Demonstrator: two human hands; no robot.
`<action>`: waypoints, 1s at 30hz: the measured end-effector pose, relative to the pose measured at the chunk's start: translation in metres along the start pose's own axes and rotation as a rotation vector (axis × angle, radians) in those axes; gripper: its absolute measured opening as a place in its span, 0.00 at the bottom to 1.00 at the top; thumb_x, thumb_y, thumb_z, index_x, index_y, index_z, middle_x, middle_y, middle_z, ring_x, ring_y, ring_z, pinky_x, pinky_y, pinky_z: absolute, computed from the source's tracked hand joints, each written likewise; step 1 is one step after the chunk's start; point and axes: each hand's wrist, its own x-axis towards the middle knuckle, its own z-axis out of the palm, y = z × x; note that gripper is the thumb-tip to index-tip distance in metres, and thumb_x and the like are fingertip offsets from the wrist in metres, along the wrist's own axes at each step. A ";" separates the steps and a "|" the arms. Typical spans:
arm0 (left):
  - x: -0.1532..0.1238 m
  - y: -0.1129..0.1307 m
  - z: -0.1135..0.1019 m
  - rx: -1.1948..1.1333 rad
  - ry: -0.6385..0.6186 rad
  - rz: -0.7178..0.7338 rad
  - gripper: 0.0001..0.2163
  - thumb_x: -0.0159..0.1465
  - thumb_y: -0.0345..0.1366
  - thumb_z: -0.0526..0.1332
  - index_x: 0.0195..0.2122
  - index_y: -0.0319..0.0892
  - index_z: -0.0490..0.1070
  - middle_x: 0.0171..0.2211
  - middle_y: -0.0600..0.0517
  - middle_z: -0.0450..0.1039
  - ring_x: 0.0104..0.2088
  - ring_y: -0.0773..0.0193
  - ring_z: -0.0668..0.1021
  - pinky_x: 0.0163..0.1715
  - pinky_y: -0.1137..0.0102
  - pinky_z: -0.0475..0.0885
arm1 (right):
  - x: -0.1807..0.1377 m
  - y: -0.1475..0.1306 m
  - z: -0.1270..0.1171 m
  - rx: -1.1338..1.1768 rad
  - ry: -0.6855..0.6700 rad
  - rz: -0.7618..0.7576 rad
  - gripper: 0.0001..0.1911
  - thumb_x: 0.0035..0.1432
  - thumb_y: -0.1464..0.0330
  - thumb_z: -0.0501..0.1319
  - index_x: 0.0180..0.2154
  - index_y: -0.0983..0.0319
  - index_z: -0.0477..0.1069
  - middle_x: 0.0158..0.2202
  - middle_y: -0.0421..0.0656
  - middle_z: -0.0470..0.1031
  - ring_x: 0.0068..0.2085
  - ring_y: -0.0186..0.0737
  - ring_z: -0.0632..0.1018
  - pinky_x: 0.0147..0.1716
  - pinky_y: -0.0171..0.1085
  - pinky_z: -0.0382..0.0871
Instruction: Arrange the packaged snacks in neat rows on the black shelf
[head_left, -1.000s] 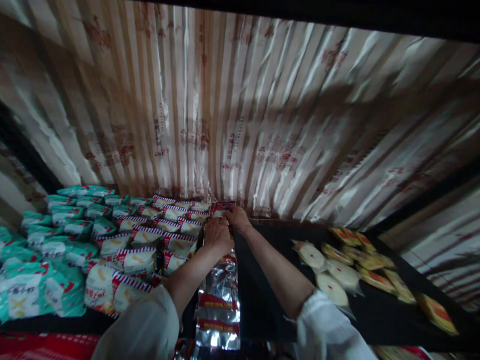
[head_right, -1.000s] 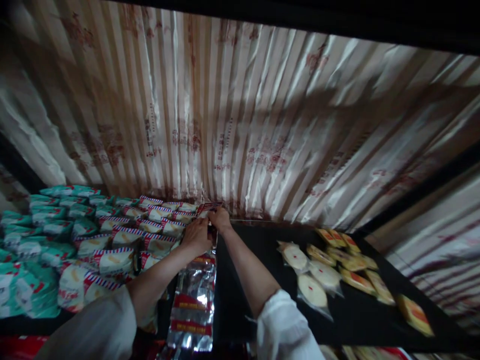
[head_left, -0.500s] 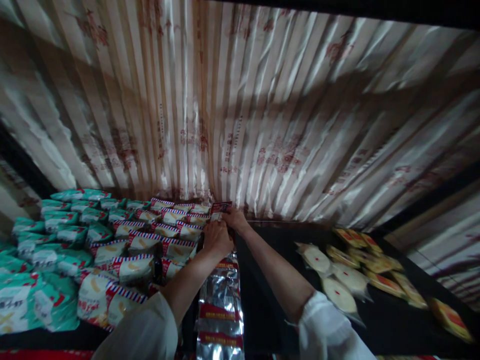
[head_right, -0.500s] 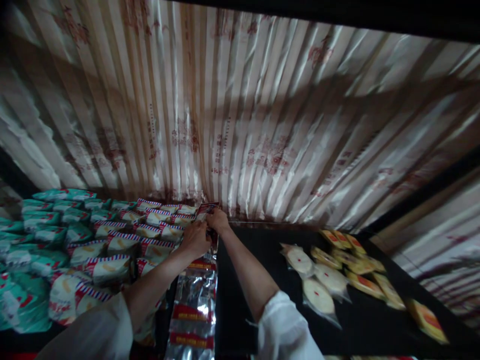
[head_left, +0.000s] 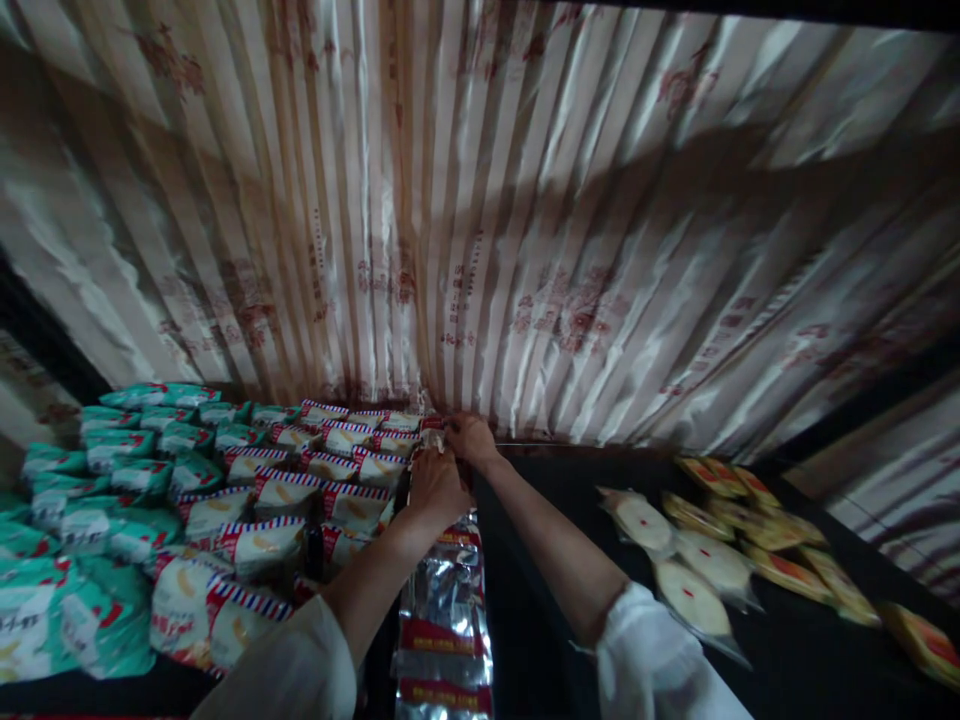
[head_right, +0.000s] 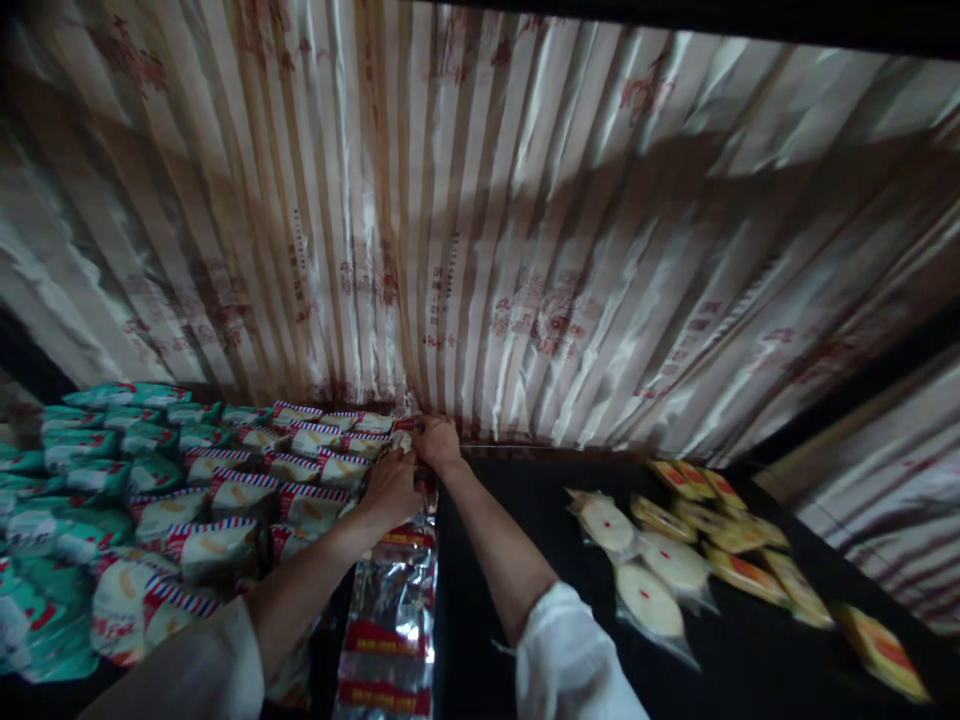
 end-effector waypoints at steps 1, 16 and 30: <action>0.000 0.000 -0.001 -0.001 -0.002 -0.002 0.20 0.56 0.35 0.54 0.49 0.31 0.66 0.50 0.37 0.67 0.53 0.49 0.68 0.54 0.60 0.62 | 0.002 -0.001 0.002 0.015 0.004 -0.018 0.12 0.55 0.72 0.56 0.39 0.63 0.76 0.42 0.46 0.77 0.46 0.39 0.75 0.49 0.33 0.61; -0.106 0.033 -0.020 -0.174 -0.105 0.118 0.13 0.60 0.33 0.51 0.41 0.34 0.70 0.49 0.40 0.69 0.49 0.56 0.72 0.52 0.66 0.65 | -0.137 -0.001 -0.017 0.607 0.253 0.015 0.14 0.57 0.64 0.54 0.40 0.62 0.74 0.42 0.46 0.76 0.41 0.41 0.76 0.43 0.40 0.69; -0.278 -0.046 0.130 -0.485 -0.531 -0.453 0.16 0.55 0.20 0.48 0.37 0.39 0.72 0.37 0.49 0.76 0.37 0.65 0.77 0.36 0.74 0.69 | -0.380 -0.024 0.056 0.614 -0.379 0.207 0.15 0.59 0.66 0.50 0.40 0.62 0.73 0.33 0.45 0.79 0.33 0.41 0.78 0.35 0.36 0.69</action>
